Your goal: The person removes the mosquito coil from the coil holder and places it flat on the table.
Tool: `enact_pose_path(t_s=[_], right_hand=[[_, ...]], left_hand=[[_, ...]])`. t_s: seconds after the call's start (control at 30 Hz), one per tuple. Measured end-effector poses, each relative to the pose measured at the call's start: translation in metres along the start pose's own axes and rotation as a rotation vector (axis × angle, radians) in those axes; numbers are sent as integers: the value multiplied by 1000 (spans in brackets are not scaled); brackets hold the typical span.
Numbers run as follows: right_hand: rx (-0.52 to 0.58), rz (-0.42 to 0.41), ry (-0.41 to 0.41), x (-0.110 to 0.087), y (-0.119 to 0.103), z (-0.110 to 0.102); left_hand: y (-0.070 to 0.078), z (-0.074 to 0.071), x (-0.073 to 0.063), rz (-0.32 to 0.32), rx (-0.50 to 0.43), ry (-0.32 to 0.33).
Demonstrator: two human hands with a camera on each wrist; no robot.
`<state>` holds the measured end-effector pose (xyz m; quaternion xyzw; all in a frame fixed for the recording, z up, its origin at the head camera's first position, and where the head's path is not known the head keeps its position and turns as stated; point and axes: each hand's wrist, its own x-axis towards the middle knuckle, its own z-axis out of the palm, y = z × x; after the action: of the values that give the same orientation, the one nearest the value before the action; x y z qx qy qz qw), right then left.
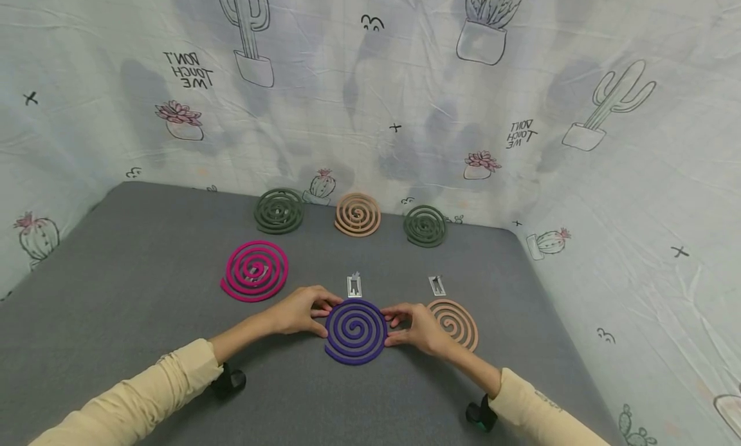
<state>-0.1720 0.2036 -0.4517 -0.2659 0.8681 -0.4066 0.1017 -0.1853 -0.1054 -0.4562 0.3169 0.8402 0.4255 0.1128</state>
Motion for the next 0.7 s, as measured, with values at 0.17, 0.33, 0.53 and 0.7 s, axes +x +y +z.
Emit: enact_pose_path(t_s=[0.17, 0.33, 0.53, 0.7], right_hand=[[-11, -6, -11, 3, -1, -1], [-5, 21, -21, 5, -2, -4], [-28, 18, -25, 6, -2, -5], [-24, 9, -24, 5, 2, -3]], left_hand=[[2, -1, 1, -15, 36, -13], [4, -1, 4, -22, 93, -12], [5, 0, 6, -21, 132, 7], [3, 1, 6, -16, 149, -4]])
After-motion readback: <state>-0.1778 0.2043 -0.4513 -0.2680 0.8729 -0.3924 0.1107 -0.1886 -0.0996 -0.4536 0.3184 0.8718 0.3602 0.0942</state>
